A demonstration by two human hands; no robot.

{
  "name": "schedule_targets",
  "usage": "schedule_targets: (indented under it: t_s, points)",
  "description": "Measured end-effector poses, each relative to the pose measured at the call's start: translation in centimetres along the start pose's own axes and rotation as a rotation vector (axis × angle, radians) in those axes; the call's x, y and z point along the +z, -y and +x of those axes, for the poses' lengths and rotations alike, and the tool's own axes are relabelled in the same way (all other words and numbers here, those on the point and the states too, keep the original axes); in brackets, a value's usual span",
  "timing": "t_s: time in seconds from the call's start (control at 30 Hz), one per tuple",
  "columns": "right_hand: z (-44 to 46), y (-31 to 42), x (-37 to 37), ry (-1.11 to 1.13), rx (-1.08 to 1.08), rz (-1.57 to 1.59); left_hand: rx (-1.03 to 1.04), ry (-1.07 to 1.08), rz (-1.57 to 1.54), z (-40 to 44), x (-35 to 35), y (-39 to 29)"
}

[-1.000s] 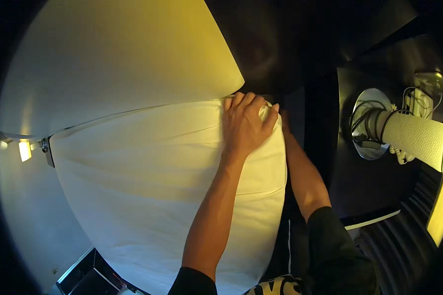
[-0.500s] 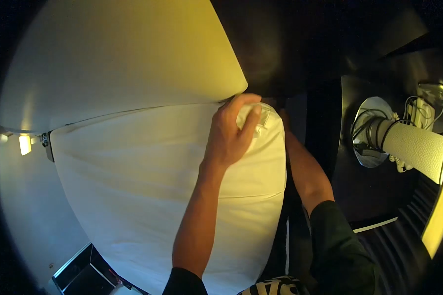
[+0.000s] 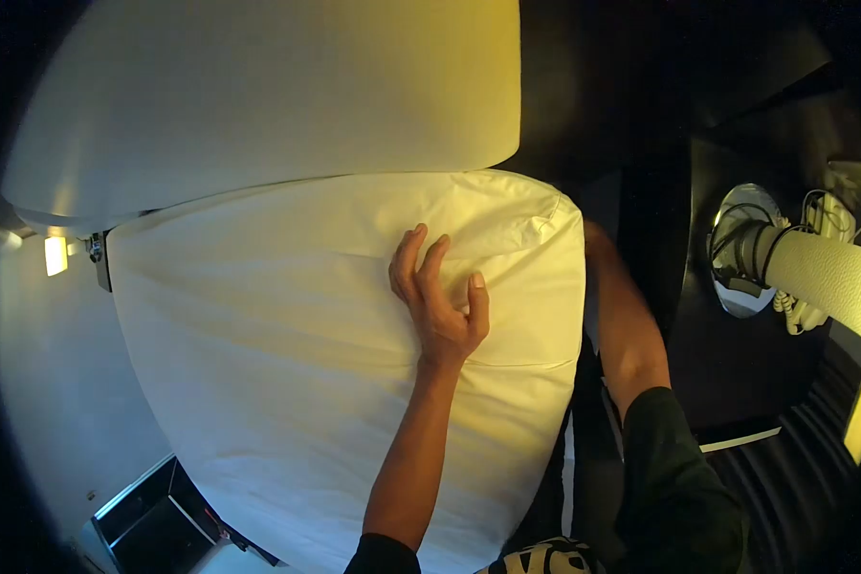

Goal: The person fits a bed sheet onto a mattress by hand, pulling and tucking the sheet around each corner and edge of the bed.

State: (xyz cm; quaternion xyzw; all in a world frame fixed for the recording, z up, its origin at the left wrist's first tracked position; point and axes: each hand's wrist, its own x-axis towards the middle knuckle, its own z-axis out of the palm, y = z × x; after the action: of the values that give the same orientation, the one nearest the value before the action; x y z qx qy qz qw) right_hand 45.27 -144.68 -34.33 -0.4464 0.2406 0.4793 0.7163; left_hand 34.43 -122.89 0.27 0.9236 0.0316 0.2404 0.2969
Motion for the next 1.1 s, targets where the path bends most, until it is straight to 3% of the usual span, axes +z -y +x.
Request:
schedule_targets:
  t_s: [0.17, 0.27, 0.53, 0.67, 0.87, 1.1]
  points:
    - [1.3, 0.0, 0.3, -0.128, 0.024, -0.095, -0.004, 0.031, -0.019, 0.0, 0.4, 0.0]
    - [7.5, -4.0, -2.9, -0.515, -0.343, -0.263, -0.009, 0.068, -0.011, 0.1, 0.1, -0.1]
    - [11.9, -3.8, -4.8, -0.576, -0.331, -1.001, -0.029, 0.082, -0.027, 0.2, 0.0, -0.4]
    - [5.1, -0.8, -1.1, -0.513, -0.325, -0.862, -0.063, 0.055, -0.041, 0.2, 0.1, -0.6]
    - [3.8, -0.2, 3.0, -0.328, -0.329, -0.569, -0.094, 0.076, -0.079, 0.1, -0.5, -0.6]
    - [-0.4, -0.4, 3.1, -0.164, -0.286, -0.256, -0.074, 0.051, -0.053, -0.1, 0.4, 0.0]
